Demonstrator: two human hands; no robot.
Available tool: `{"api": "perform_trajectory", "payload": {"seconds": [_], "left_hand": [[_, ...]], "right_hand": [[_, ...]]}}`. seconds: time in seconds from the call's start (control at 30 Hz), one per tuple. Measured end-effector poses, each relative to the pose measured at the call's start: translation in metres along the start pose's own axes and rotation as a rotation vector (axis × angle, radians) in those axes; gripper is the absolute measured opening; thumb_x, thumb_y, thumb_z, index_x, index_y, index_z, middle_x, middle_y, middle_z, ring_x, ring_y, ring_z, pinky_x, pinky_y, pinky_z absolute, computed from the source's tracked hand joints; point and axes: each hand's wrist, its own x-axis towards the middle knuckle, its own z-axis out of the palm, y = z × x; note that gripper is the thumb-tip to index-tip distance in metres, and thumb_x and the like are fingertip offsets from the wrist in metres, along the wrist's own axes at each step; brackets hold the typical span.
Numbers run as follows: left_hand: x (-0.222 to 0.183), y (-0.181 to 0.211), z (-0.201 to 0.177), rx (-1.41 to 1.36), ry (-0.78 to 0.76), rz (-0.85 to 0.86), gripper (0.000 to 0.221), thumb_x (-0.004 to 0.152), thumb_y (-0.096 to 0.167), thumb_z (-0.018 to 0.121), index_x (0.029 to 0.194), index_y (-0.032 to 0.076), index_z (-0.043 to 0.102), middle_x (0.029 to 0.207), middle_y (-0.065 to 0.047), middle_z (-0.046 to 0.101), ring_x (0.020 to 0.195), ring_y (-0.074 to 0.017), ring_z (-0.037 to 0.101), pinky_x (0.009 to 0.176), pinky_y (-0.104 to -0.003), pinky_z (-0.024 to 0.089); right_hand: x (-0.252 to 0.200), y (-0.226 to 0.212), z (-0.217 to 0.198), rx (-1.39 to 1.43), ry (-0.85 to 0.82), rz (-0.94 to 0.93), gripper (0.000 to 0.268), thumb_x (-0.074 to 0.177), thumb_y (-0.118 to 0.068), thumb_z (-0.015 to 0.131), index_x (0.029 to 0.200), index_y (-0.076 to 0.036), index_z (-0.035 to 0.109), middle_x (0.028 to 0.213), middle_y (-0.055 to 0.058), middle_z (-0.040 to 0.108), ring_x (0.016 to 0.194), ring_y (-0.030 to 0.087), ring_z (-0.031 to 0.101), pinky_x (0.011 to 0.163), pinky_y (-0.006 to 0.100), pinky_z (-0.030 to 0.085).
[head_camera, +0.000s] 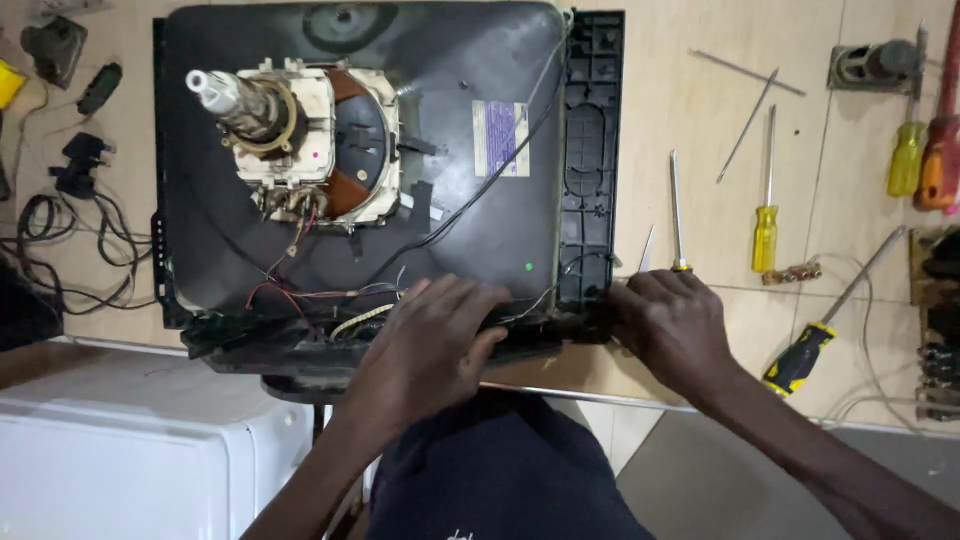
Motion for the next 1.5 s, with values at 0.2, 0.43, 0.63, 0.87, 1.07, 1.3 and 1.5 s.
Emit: {"api": "perform_trajectory", "payload": {"seconds": [0.2, 0.43, 0.63, 0.87, 1.07, 1.3, 1.5], "left_hand": [[-0.002, -0.005, 0.010, 0.025, 0.035, 0.028, 0.038, 0.098, 0.032, 0.062, 0.128, 0.008, 0.062, 0.101, -0.017, 0.069, 0.103, -0.0425, 0.067, 0.090, -0.055, 0.051], [-0.015, 0.000, 0.011, 0.097, 0.087, -0.010, 0.043, 0.099, 0.035, 0.061, 0.134, 0.010, 0.063, 0.118, -0.019, 0.068, 0.122, -0.0437, 0.063, 0.102, -0.059, 0.048], [-0.008, -0.021, 0.040, 0.087, 0.174, 0.077, 0.040, 0.097, 0.034, 0.058, 0.129, 0.010, 0.063, 0.110, -0.016, 0.068, 0.112, -0.0407, 0.066, 0.093, -0.057, 0.054], [-0.014, -0.012, 0.028, 0.087, 0.239, 0.121, 0.031, 0.095, 0.024, 0.060, 0.118, 0.005, 0.063, 0.097, -0.015, 0.063, 0.098, -0.0369, 0.065, 0.083, -0.050, 0.054], [-0.012, -0.009, 0.017, 0.112, 0.233, 0.133, 0.026, 0.095, 0.021, 0.060, 0.115, 0.005, 0.064, 0.091, -0.013, 0.061, 0.090, -0.0349, 0.064, 0.076, -0.046, 0.051], [-0.014, -0.008, 0.011, 0.055, 0.257, 0.138, 0.019, 0.093, 0.018, 0.060, 0.104, 0.003, 0.062, 0.091, -0.017, 0.059, 0.091, -0.0393, 0.062, 0.072, -0.048, 0.051], [-0.015, 0.000, 0.008, 0.125, 0.370, 0.078, 0.014, 0.088, 0.015, 0.063, 0.097, 0.005, 0.063, 0.088, -0.015, 0.061, 0.089, -0.0373, 0.063, 0.073, -0.046, 0.051]], "right_hand": [[-0.006, -0.018, -0.012, 0.374, -0.097, 0.160, 0.025, 0.078, -0.045, 0.077, 0.087, -0.021, 0.076, 0.066, 0.005, 0.072, 0.066, 0.034, 0.074, 0.061, 0.048, 0.057], [-0.017, -0.030, 0.001, 1.514, -0.466, 0.560, 0.024, 0.078, -0.013, 0.087, 0.073, 0.000, 0.067, 0.046, 0.010, 0.051, 0.034, 0.009, 0.036, 0.031, 0.021, 0.025], [-0.020, -0.050, -0.016, 0.005, -0.046, 0.053, 0.036, 0.090, -0.039, 0.063, 0.125, -0.030, 0.069, 0.085, 0.004, 0.068, 0.079, 0.031, 0.072, 0.062, 0.045, 0.059], [-0.003, -0.043, -0.020, -0.025, -0.363, -0.009, 0.027, 0.098, -0.037, 0.057, 0.118, -0.019, 0.062, 0.082, 0.013, 0.075, 0.075, 0.041, 0.077, 0.065, 0.053, 0.061], [0.045, -0.024, -0.055, 0.641, -0.662, -0.009, 0.029, 0.090, -0.027, 0.064, 0.068, -0.010, 0.067, 0.048, 0.010, 0.068, 0.044, 0.026, 0.070, 0.051, 0.039, 0.056], [0.014, -0.013, 0.002, 1.424, -0.895, 0.457, 0.048, 0.105, -0.027, 0.054, 0.077, 0.010, 0.065, 0.045, 0.022, 0.058, 0.029, 0.027, 0.058, 0.024, 0.033, 0.044], [0.015, -0.024, -0.027, 0.258, -0.389, 0.144, 0.037, 0.067, -0.043, 0.086, 0.092, -0.020, 0.074, 0.072, 0.005, 0.072, 0.068, 0.027, 0.073, 0.062, 0.045, 0.059]]}}
